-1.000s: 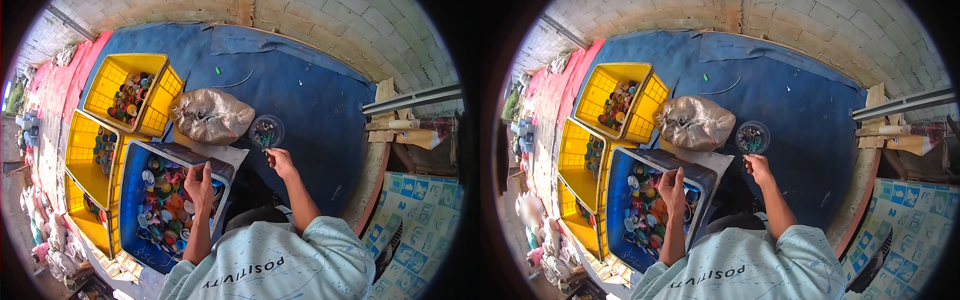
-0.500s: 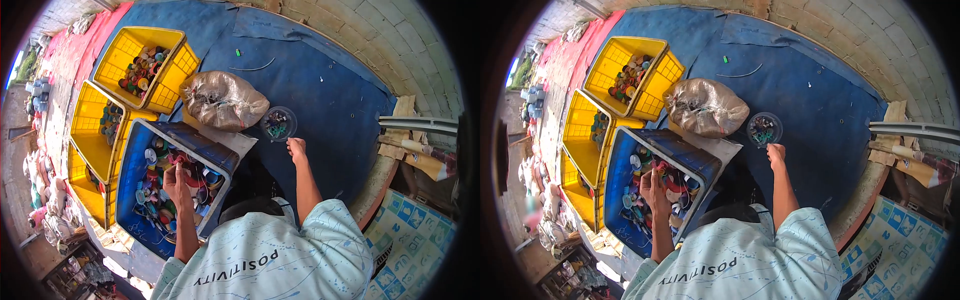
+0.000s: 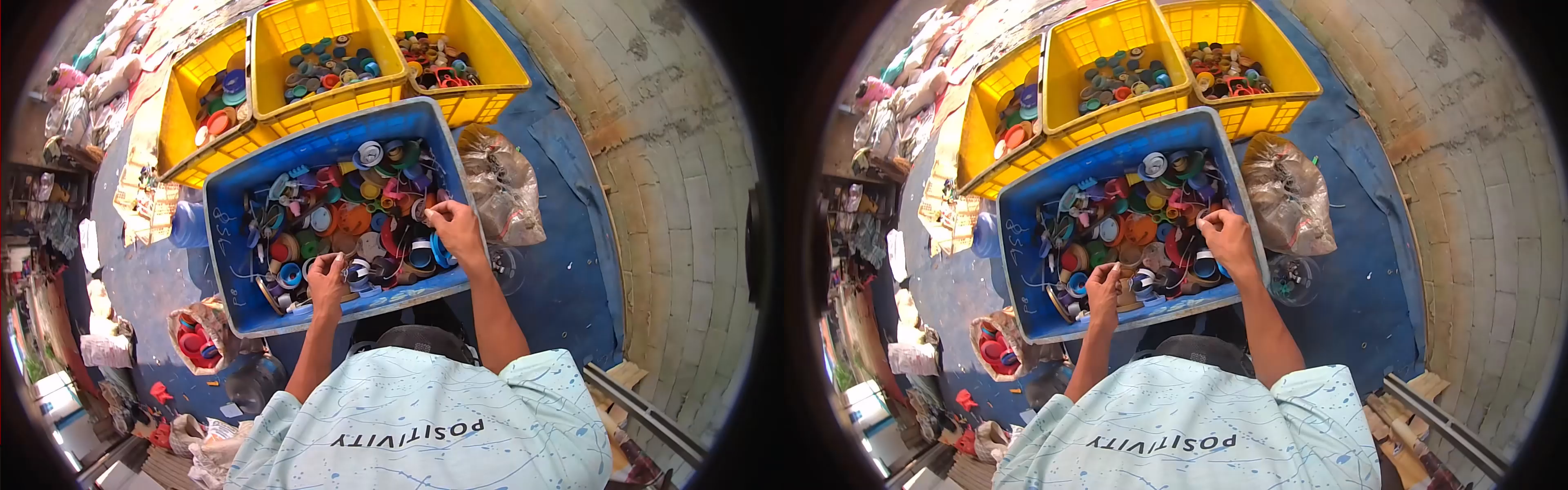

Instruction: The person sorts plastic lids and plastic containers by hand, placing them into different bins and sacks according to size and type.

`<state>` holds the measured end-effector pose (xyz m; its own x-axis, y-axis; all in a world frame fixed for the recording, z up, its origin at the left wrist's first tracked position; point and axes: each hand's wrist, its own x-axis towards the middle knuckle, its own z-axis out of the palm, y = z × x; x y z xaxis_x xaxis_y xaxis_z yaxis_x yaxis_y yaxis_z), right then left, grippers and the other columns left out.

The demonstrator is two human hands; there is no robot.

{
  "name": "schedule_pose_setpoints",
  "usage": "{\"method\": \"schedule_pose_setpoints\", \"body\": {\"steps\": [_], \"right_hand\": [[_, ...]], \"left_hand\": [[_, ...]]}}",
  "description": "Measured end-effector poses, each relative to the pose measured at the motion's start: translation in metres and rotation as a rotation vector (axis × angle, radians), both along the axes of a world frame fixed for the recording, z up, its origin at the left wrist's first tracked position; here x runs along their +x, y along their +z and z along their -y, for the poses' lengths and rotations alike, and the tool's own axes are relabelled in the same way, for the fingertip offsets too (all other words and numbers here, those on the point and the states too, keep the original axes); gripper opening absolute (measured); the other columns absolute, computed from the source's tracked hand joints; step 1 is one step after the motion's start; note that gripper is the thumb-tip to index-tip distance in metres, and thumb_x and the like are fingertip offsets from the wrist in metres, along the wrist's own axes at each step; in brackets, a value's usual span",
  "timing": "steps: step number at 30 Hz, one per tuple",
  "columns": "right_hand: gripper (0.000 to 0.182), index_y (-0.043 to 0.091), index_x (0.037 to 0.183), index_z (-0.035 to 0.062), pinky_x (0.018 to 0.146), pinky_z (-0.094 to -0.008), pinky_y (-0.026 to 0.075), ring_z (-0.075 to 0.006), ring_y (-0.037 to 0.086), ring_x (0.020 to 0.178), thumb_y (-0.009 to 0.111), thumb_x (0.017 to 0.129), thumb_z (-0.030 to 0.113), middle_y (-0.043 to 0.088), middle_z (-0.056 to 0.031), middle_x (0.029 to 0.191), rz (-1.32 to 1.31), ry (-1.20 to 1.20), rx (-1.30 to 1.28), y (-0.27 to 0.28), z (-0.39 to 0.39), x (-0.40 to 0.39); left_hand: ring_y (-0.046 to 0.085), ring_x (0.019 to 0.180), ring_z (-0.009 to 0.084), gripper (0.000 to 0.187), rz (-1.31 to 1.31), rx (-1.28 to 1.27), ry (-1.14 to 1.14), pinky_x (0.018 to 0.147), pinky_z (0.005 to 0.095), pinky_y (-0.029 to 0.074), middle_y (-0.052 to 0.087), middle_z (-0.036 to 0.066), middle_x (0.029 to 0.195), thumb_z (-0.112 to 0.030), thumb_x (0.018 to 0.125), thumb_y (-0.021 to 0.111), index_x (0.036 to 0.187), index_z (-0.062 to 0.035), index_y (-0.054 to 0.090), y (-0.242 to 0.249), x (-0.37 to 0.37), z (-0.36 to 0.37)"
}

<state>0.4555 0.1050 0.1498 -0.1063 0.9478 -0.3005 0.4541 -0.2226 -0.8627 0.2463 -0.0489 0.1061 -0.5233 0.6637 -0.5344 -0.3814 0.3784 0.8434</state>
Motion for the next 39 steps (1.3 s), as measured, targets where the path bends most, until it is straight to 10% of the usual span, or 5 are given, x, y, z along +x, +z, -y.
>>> {"method": "schedule_pose_setpoints", "body": {"steps": [7,11,13,29,39], "right_hand": [[0.026,0.063,0.093,-0.0052,0.050,-0.0287,0.044,-0.0179,0.061,0.064,0.063,0.083,0.019,0.064,-0.0126,0.078,0.392,0.044,-0.549,-0.253,0.008,-0.053],[0.030,0.063,0.091,-0.0094,0.062,-0.0436,0.049,-0.0336,0.061,0.072,0.051,0.082,0.016,0.063,-0.0237,0.089,0.654,0.024,-0.371,-0.239,0.009,-0.071],[0.038,0.061,0.109,-0.0092,0.093,-0.0395,0.048,-0.0351,0.058,0.113,0.059,0.076,0.010,0.059,-0.0250,0.120,0.622,-0.026,-0.543,-0.218,0.001,-0.080],[0.019,0.064,0.083,-0.0068,0.052,-0.0369,0.051,-0.0259,0.064,0.059,0.061,0.078,0.011,0.066,-0.0180,0.081,0.393,-0.311,-0.655,-0.219,-0.008,-0.080],[0.025,0.056,0.065,0.0032,0.039,-0.0318,0.035,-0.0184,0.049,0.045,0.070,0.079,0.019,0.054,-0.0039,0.059,0.269,-0.124,-0.975,-0.339,-0.024,-0.031]], "left_hand": [[0.046,0.061,0.0039,0.013,0.109,0.087,0.327,0.056,0.0191,0.038,0.061,0.000,0.081,-0.014,0.091,0.061,0.097,-0.0023,0.061,-0.001,-0.052,0.062],[0.046,0.059,0.0040,0.011,0.107,0.098,0.503,0.055,0.0191,0.038,0.062,0.001,0.081,-0.013,0.091,0.061,0.095,-0.0032,0.061,0.003,-0.076,0.087],[0.046,0.059,0.0037,0.011,0.116,0.077,0.560,0.054,0.0192,0.038,0.062,0.001,0.081,-0.013,0.091,0.061,0.095,-0.0039,0.061,0.001,-0.084,0.096],[0.049,0.065,0.0039,0.017,0.160,-0.048,0.203,0.057,0.0190,0.039,0.061,-0.002,0.083,-0.020,0.090,0.063,0.099,-0.0060,0.060,-0.009,-0.057,0.030],[0.050,0.067,0.0044,0.020,0.178,-0.113,0.073,0.060,0.0202,0.040,0.061,-0.002,0.083,-0.022,0.090,0.064,0.101,-0.0056,0.061,-0.021,-0.043,0.013]]}}
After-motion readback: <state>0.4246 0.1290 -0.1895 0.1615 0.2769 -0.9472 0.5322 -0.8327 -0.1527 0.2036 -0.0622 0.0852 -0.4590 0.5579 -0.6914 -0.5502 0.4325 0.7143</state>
